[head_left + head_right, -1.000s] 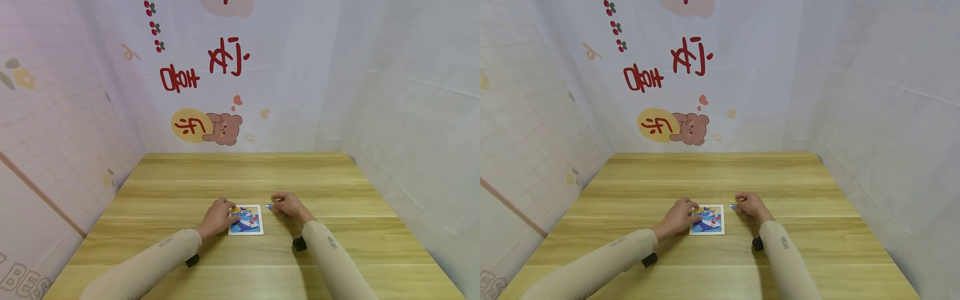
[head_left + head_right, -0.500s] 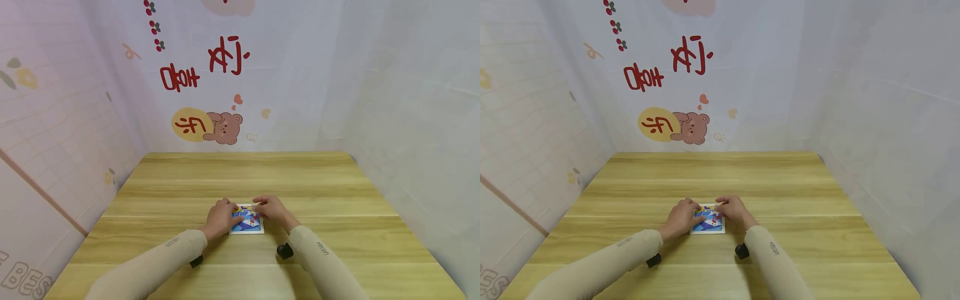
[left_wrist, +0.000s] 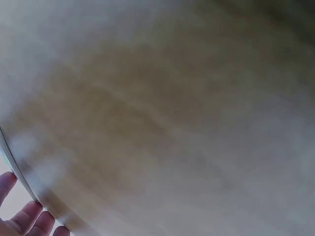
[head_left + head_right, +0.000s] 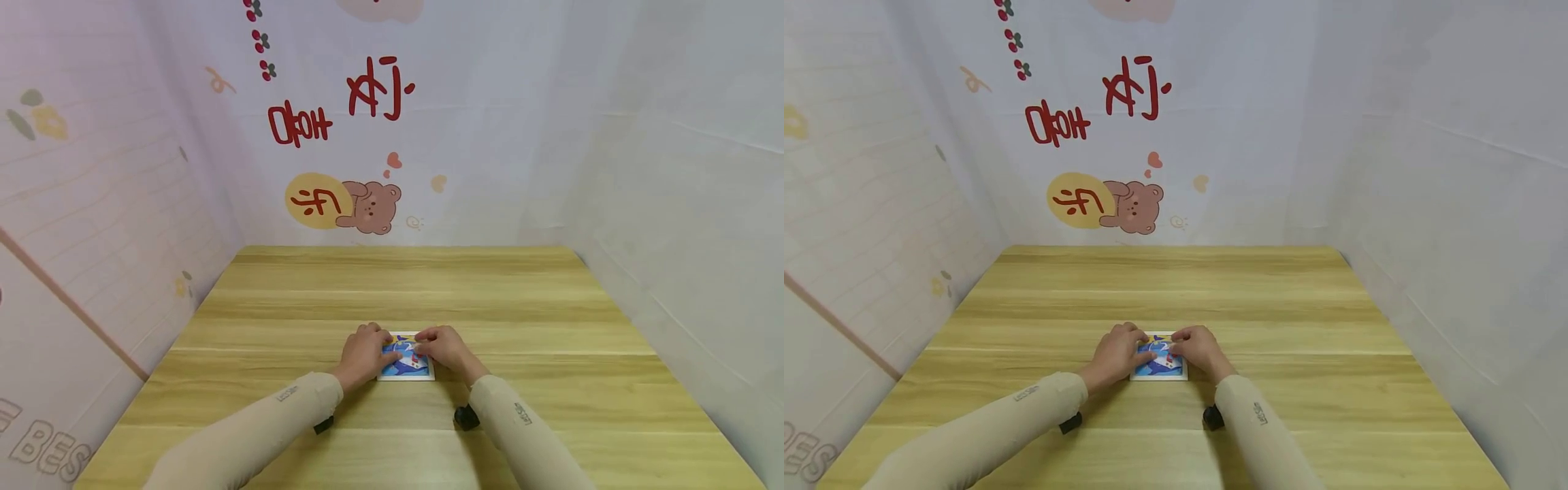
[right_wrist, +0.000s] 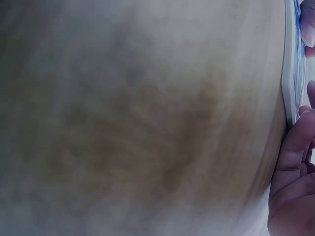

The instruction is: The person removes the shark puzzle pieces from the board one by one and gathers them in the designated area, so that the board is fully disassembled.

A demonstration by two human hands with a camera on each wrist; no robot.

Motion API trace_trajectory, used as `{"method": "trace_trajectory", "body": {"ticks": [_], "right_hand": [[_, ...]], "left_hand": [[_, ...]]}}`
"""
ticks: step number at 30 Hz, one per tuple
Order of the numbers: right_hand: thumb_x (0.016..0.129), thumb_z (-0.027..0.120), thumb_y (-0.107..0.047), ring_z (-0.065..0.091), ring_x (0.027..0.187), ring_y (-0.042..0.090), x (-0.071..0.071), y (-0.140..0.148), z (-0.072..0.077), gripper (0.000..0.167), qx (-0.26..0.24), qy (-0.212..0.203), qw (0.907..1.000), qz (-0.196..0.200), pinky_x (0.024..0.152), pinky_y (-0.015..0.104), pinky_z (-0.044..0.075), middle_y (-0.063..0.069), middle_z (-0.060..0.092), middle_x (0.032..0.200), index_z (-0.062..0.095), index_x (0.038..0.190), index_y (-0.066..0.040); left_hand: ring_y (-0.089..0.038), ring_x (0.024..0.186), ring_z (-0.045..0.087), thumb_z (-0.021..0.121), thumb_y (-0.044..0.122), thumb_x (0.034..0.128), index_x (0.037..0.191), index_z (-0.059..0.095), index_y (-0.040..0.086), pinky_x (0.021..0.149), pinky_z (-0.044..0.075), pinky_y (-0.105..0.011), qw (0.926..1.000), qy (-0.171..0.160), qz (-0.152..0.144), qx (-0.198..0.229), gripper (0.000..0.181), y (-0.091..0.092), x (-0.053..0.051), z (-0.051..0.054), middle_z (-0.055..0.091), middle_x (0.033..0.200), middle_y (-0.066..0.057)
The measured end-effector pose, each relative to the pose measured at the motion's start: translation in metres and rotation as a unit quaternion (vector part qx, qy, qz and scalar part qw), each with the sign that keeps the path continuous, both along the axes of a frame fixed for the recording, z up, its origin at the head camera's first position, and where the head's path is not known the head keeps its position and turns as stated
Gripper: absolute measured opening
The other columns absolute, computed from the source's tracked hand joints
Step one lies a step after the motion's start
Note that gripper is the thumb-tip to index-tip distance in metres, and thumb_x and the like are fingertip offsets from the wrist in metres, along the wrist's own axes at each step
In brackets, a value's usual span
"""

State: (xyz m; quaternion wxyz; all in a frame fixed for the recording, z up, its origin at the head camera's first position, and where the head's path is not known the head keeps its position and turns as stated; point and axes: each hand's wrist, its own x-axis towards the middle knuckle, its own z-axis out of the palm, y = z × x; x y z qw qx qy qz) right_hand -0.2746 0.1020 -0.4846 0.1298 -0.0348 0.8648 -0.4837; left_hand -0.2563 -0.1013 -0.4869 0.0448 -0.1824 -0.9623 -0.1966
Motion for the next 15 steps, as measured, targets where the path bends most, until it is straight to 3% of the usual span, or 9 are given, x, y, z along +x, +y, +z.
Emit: {"method": "trace_trajectory", "body": {"ticks": [9, 15], "right_hand": [[0.09, 0.07, -0.01, 0.05, 0.065, 0.013, 0.0016, 0.0016, 0.0023, 0.024, -0.018, -0.017, 0.9997, -0.002, 0.056, 0.023, 0.041, 0.003, 0.068, 0.098, 0.074, 0.113, -0.003], [0.089, 0.069, -0.008, 0.044, 0.054, 0.011, -0.0014, 0.0021, -0.0002, 0.024, -0.042, -0.021, 0.9989, -0.009, 0.053, 0.023, 0.038, 0.003, 0.064, 0.081, 0.074, 0.113, -0.004]], "left_hand": [[-0.03, 0.106, 0.055, 0.074, 0.04, 0.0892, 0.111, 0.072, 0.009, 0.089, 0.046, -0.049, 0.9999, -0.012, 0.003, -0.002, 0.039, 0.0033, 0.0, 0.0008, 0.062, 0.111, -0.009], [-0.029, 0.104, 0.055, 0.074, 0.04, 0.089, 0.11, 0.072, 0.009, 0.087, 0.046, -0.049, 1.0, -0.009, 0.003, -0.003, 0.037, 0.0027, -0.0006, 0.0016, 0.062, 0.108, -0.008]]}}
